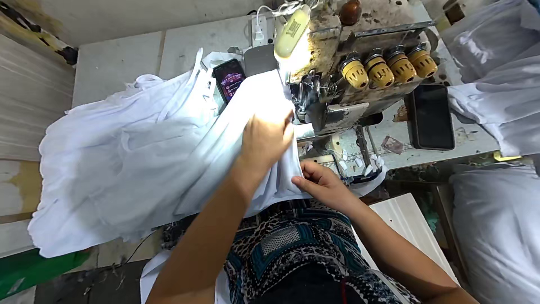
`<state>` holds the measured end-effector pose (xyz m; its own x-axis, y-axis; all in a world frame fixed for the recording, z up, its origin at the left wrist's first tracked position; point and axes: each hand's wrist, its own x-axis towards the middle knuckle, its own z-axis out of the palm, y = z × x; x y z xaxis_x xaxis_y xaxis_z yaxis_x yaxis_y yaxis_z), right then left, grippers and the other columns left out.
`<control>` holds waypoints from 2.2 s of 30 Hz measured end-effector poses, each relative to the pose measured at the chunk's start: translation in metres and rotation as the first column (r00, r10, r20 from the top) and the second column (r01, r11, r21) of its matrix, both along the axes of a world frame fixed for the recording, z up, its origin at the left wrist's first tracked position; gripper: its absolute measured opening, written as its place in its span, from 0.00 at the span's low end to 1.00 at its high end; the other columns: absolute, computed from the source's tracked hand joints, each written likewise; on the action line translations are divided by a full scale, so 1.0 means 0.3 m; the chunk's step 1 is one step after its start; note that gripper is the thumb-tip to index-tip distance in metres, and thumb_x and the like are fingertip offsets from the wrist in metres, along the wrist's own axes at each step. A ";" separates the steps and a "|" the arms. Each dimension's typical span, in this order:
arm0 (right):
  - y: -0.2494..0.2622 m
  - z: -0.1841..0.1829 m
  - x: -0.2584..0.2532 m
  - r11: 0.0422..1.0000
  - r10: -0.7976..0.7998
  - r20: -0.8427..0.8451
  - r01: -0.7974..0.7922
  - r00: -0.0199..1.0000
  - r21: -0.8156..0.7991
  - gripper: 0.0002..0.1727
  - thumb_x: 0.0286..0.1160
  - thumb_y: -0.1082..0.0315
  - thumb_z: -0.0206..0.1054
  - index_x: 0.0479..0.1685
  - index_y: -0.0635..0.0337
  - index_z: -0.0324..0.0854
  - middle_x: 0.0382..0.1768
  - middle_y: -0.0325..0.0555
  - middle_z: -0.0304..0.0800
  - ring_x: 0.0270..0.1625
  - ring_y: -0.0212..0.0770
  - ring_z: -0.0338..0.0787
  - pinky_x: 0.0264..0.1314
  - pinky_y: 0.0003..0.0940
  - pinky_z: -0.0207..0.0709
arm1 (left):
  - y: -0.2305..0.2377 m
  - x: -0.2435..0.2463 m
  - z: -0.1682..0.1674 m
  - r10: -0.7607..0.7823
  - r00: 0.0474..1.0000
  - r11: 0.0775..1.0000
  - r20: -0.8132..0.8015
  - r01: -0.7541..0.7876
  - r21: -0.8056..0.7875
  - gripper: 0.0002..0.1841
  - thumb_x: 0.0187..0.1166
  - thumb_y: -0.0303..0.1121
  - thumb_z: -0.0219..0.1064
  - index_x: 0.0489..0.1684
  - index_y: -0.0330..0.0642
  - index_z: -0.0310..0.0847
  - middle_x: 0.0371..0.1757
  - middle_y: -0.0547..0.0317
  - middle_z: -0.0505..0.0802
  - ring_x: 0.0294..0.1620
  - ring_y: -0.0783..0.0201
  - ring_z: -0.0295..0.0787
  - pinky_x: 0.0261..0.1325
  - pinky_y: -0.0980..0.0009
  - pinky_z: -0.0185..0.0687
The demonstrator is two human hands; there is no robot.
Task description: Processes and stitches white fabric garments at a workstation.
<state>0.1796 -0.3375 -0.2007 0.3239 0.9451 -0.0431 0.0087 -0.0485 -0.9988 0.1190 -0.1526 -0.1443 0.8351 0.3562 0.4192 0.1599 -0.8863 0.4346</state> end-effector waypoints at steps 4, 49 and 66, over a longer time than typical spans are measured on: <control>-0.035 0.020 0.040 0.975 0.139 0.261 -0.086 0.955 -0.204 0.21 0.86 0.55 0.61 0.60 0.63 0.82 0.48 0.46 0.92 0.50 0.31 0.90 0.58 0.34 0.84 | 0.144 0.076 0.045 0.034 0.993 0.999 -0.114 -0.035 -0.007 0.15 0.85 0.30 0.57 0.58 0.32 0.87 0.64 0.39 0.90 0.72 0.43 0.84 0.76 0.48 0.73; -0.005 0.056 0.113 0.955 -0.298 -0.023 0.297 0.954 -0.016 0.07 0.84 0.65 0.58 0.48 0.54 0.80 0.30 0.30 0.88 0.34 0.22 0.87 0.40 0.22 0.83 | 0.142 0.037 0.002 -0.135 0.990 0.980 -0.036 0.128 -0.151 0.13 0.75 0.46 0.68 0.39 0.48 0.89 0.54 0.53 0.90 0.66 0.48 0.81 0.63 0.41 0.69; 0.016 0.063 0.150 0.940 -0.319 0.133 0.331 0.938 -0.084 0.10 0.89 0.62 0.57 0.48 0.57 0.79 0.26 0.34 0.83 0.28 0.24 0.84 0.33 0.23 0.79 | 0.123 0.155 0.031 0.161 0.967 0.986 -0.197 -0.166 -0.010 0.17 0.83 0.33 0.56 0.57 0.28 0.82 0.68 0.32 0.85 0.78 0.33 0.73 0.71 0.34 0.66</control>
